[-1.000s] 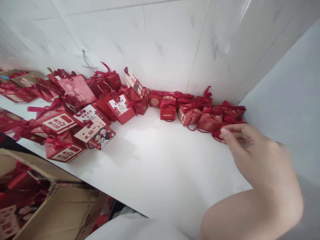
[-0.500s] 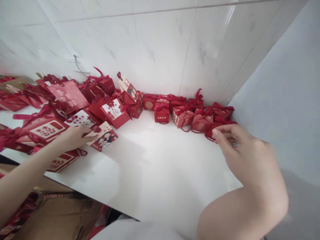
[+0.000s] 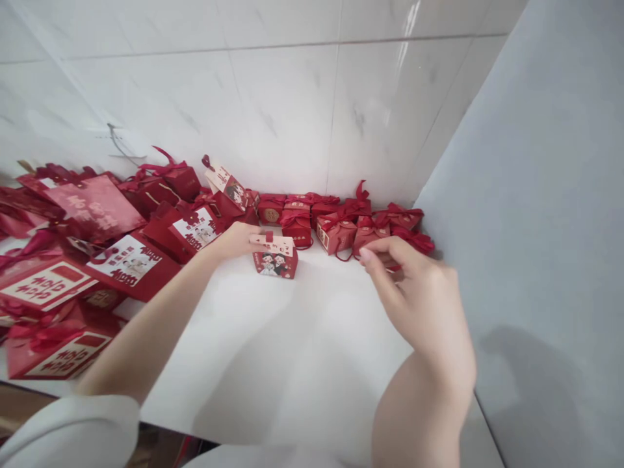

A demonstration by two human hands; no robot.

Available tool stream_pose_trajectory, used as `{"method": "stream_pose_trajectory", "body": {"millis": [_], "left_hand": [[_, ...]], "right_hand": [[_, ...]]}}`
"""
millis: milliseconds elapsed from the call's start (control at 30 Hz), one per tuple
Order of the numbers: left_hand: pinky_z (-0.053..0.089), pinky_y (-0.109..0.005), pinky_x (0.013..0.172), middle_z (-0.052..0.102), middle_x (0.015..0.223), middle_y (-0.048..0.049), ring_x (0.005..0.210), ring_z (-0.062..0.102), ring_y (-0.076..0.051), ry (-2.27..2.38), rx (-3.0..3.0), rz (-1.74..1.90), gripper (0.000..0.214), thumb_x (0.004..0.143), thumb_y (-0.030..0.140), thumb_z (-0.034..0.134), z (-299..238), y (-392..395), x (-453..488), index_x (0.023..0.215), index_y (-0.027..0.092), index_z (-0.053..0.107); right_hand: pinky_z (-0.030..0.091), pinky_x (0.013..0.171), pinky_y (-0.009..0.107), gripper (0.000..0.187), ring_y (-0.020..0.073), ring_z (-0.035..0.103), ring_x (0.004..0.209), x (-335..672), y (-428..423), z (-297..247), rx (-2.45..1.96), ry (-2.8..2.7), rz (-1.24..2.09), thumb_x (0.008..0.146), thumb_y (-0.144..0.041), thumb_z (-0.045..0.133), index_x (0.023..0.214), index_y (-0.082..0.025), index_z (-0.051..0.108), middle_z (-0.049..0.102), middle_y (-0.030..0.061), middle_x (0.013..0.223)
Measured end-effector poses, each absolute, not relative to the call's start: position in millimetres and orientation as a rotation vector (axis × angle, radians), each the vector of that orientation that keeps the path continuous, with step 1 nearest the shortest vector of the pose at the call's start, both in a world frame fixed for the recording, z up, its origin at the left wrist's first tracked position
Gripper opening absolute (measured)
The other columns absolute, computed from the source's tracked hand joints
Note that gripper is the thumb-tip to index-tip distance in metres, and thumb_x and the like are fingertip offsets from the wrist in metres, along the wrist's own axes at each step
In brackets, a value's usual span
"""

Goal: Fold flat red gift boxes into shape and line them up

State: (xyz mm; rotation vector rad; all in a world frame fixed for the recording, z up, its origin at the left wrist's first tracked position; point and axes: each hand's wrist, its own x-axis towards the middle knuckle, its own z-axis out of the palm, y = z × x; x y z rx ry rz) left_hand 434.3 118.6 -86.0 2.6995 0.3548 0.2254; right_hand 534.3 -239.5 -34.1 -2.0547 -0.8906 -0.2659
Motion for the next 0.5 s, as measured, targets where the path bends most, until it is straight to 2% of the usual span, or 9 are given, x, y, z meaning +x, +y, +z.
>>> {"method": "stream_pose_trajectory", "body": {"millis": [100, 200, 267, 367, 500], "left_hand": [[0.045, -0.026, 0.07, 0.073, 0.091, -0.0058, 0.081, 0.066, -0.021, 0.392, 2.497, 0.416, 0.042, 0.073, 0.049, 0.072, -109, 116, 449, 0.097, 0.015, 0.074], [0.048, -0.026, 0.071, 0.074, 0.093, -0.0074, 0.084, 0.066, -0.022, 0.403, 2.196, 0.545, 0.046, 0.072, 0.052, 0.073, -135, 111, 457, 0.098, 0.013, 0.074], [0.048, -0.026, 0.071, 0.074, 0.091, -0.0077, 0.083, 0.066, -0.022, 0.379, 2.04, 0.551, 0.046, 0.071, 0.051, 0.073, -146, 109, 462, 0.097, 0.013, 0.074], [0.047, -0.026, 0.066, 0.072, 0.081, -0.0061, 0.075, 0.065, -0.02, 0.384, 2.015, 0.544, 0.043, 0.071, 0.05, 0.074, -151, 108, 464, 0.09, 0.012, 0.074], [0.045, -0.025, 0.063, 0.069, 0.075, -0.0043, 0.07, 0.061, -0.018, 0.378, 2.105, 0.496, 0.039, 0.073, 0.049, 0.072, -142, 108, 460, 0.083, 0.011, 0.072]], "right_hand": [[0.053, 0.071, 0.031, 0.023, 0.0191, 0.069, 0.079, 532, -209, -34, -1.847, -0.916, -0.122, 0.094, -0.043, 0.053, 0.097, -0.024, 0.066, 0.073, 0.0019, 0.086], [0.053, 0.076, 0.03, 0.017, 0.017, 0.068, 0.081, 537, -169, -37, -1.763, -1.081, -0.039, 0.094, -0.03, 0.052, 0.096, -0.023, 0.067, 0.072, 0.0019, 0.093], [0.051, 0.083, 0.032, 0.02, 0.0181, 0.066, 0.092, 544, -145, -44, -1.79, -1.207, -0.031, 0.092, -0.019, 0.049, 0.095, -0.023, 0.068, 0.07, 0.0031, 0.101], [0.045, 0.099, 0.04, 0.026, 0.0238, 0.058, 0.112, 554, -121, -62, -1.931, -1.184, -0.056, 0.09, -0.014, 0.046, 0.094, -0.02, 0.071, 0.065, 0.0089, 0.111], [0.037, 0.108, 0.051, 0.033, 0.0303, 0.045, 0.13, 560, -104, -85, -2.066, -1.22, 0.055, 0.091, -0.015, 0.044, 0.109, -0.02, 0.071, 0.055, 0.014, 0.131]]}}
